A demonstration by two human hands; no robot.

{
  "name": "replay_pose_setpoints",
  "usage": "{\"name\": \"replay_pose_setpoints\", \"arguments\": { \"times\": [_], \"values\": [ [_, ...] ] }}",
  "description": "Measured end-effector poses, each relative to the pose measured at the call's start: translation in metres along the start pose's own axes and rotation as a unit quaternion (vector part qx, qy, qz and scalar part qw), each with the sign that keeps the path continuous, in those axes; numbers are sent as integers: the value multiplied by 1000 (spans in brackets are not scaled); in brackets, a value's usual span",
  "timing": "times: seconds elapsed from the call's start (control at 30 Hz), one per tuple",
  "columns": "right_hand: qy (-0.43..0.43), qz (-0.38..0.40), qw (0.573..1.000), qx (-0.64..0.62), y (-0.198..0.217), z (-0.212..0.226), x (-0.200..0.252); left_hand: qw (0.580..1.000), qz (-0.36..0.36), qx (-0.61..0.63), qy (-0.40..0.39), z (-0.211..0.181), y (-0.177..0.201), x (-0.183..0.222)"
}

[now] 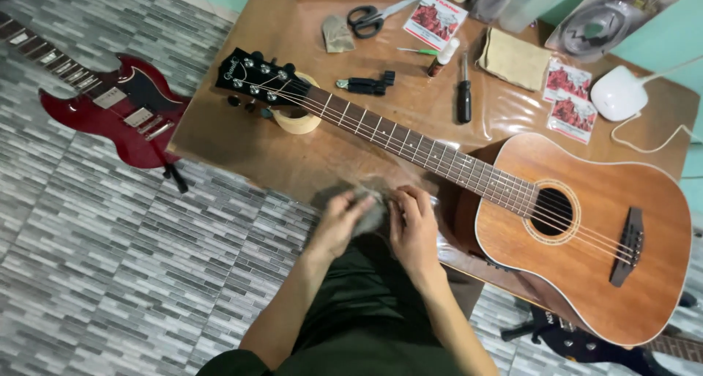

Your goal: Cleaning the body and neck of an acoustic guitar with a cloth and tuning the strings by adjusting the pegs.

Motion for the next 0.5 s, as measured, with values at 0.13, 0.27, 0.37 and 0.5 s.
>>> {"name": "replay_pose_setpoints", "arguments": {
  "times": [0.13, 0.27, 0.37, 0.5],
  "values": [
    [79, -44, 988, 124, 35, 15, -24, 946, -153, 283, -32, -5, 38, -54],
    [76, -38, 973, 217, 48, 0, -51, 878, -164, 417, -170, -88, 16, -64],
    [31, 24, 950, 309, 40, -12, -56, 895, -182, 342, -218, -91, 28, -93],
    [31, 85, 914, 395, 34, -14, -55, 900, -69, 404, -148, -96, 28, -116]
  ]
}}
Point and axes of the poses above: each hand's wrist, its own x-axis away from the middle knuckle, its own y-axis out of the back of the hand, z = x × y, the point moved 4 cm from there along -x, towards the middle knuckle, and after that the axes turned 3 degrees about y, right-handed, at the moved point
